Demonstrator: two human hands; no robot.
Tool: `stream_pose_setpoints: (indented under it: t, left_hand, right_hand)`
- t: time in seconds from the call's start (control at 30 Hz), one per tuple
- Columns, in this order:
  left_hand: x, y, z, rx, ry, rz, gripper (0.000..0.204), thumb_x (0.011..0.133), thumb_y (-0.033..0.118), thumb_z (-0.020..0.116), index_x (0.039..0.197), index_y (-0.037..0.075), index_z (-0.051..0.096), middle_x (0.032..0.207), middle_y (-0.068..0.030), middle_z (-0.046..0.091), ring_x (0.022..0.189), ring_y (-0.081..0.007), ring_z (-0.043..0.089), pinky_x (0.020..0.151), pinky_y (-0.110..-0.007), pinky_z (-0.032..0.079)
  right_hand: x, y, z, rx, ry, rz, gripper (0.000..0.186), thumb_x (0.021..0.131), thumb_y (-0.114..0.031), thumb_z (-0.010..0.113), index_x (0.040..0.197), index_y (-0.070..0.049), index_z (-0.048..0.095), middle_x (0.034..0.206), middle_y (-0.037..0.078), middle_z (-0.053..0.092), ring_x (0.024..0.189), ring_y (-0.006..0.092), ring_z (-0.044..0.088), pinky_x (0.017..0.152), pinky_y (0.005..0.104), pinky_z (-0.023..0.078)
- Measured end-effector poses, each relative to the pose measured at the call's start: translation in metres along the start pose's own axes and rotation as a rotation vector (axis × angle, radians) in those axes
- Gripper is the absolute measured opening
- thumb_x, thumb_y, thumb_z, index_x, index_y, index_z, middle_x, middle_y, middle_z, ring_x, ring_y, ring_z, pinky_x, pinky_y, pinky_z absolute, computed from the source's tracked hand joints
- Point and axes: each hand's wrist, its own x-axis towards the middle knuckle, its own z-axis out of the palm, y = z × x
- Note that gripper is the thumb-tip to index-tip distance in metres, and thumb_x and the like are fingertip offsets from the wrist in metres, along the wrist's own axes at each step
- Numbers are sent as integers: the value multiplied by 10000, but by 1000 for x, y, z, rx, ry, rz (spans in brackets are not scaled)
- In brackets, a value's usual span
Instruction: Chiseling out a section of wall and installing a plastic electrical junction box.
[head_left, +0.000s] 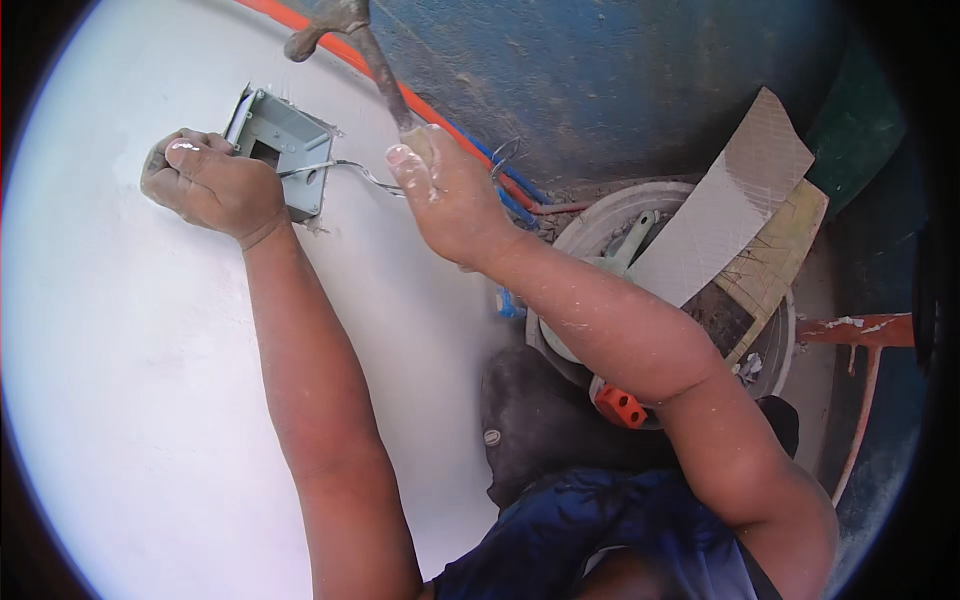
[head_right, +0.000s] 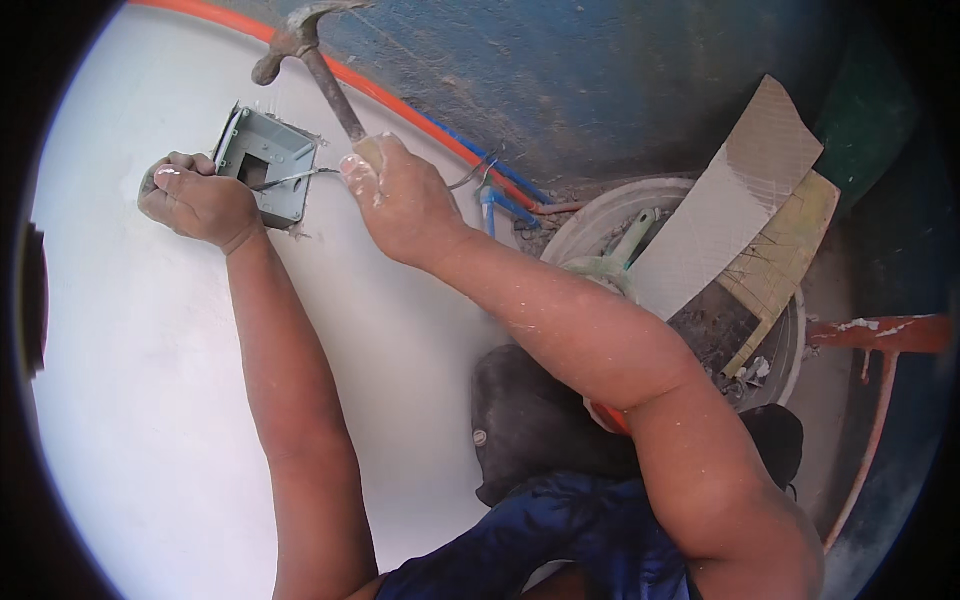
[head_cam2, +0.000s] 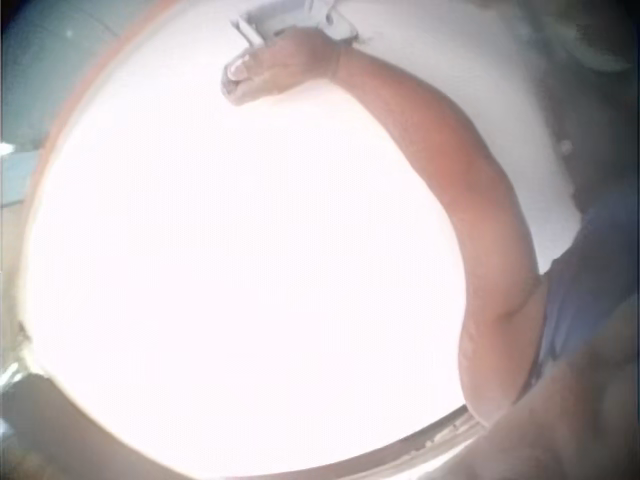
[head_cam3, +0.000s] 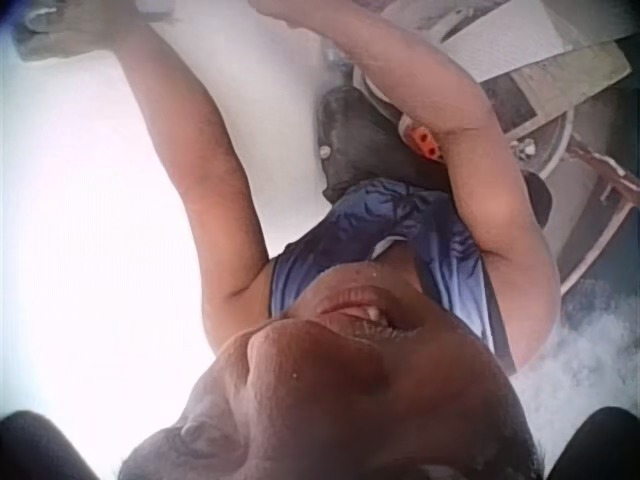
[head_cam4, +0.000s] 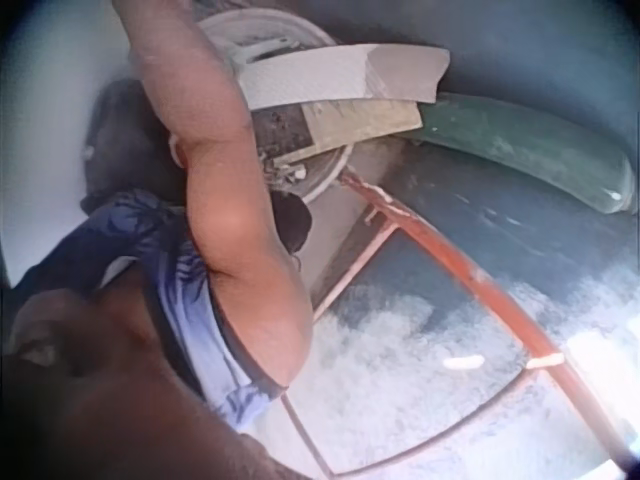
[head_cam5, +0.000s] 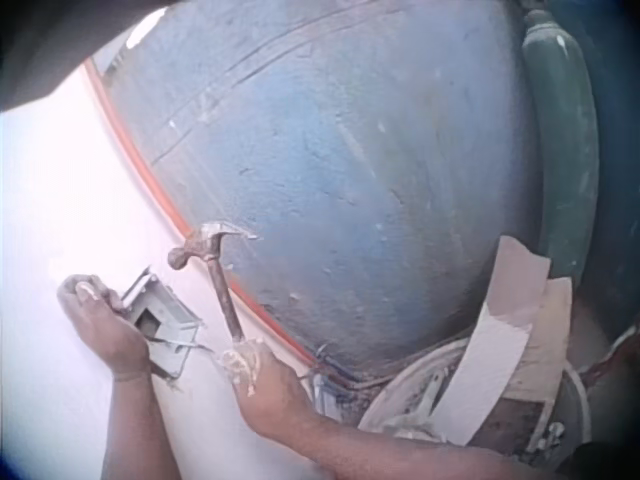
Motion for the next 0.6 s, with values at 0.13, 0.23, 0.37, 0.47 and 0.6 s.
stream_pose_setpoints:
  t: [0.13, 0.23, 0.37, 0.47, 0.6]
  left_hand:
    - [-1, 1, -7, -1, 9, 17, 237, 1006, 201, 338, 954, -27, 376, 847, -120, 493, 630, -140, 439, 567, -245, 417]
    - [1, -2, -15, 8, 13, 27, 243, 1015, 211, 342, 935, -17, 370, 843, -118, 495, 627, -139, 442, 557, -244, 414]
    - [1, -5, -10, 65, -2, 109, 245, 1019, 210, 340, 920, -11, 369, 822, -115, 496, 620, -140, 442, 559, -246, 417]
    - [4, -8, -12, -36, -9, 77, 268, 1027, 230, 332, 929, -17, 373, 812, -123, 499, 614, -145, 451, 554, -245, 422]
    - [6, -11, -16, -42, 13, 63, 295, 1035, 254, 318, 949, -23, 372, 824, -135, 508, 623, -155, 484, 555, -254, 440]
  right_hand:
    - [28, -21, 51, 23, -114, 102, 338, 972, -299, 532, 1083, 20, 529, 965, 263, 632, 940, 456, 594, 834, 465, 462]
    - [28, -31, 49, 68, -69, 68, 349, 971, -309, 534, 1075, 23, 533, 952, 264, 632, 926, 440, 606, 832, 464, 467]
    - [18, -18, 59, 78, -29, 141, 360, 966, -323, 537, 1067, 23, 538, 945, 264, 633, 927, 431, 610, 830, 463, 470]
    - [23, -18, 48, 20, -112, 217, 369, 962, -294, 521, 1123, 37, 530, 1012, 262, 651, 987, 421, 623, 880, 483, 472]
    - [23, -21, 43, -63, -229, 157, 389, 963, -305, 518, 1140, 40, 532, 1038, 273, 646, 1001, 422, 622, 888, 483, 473]
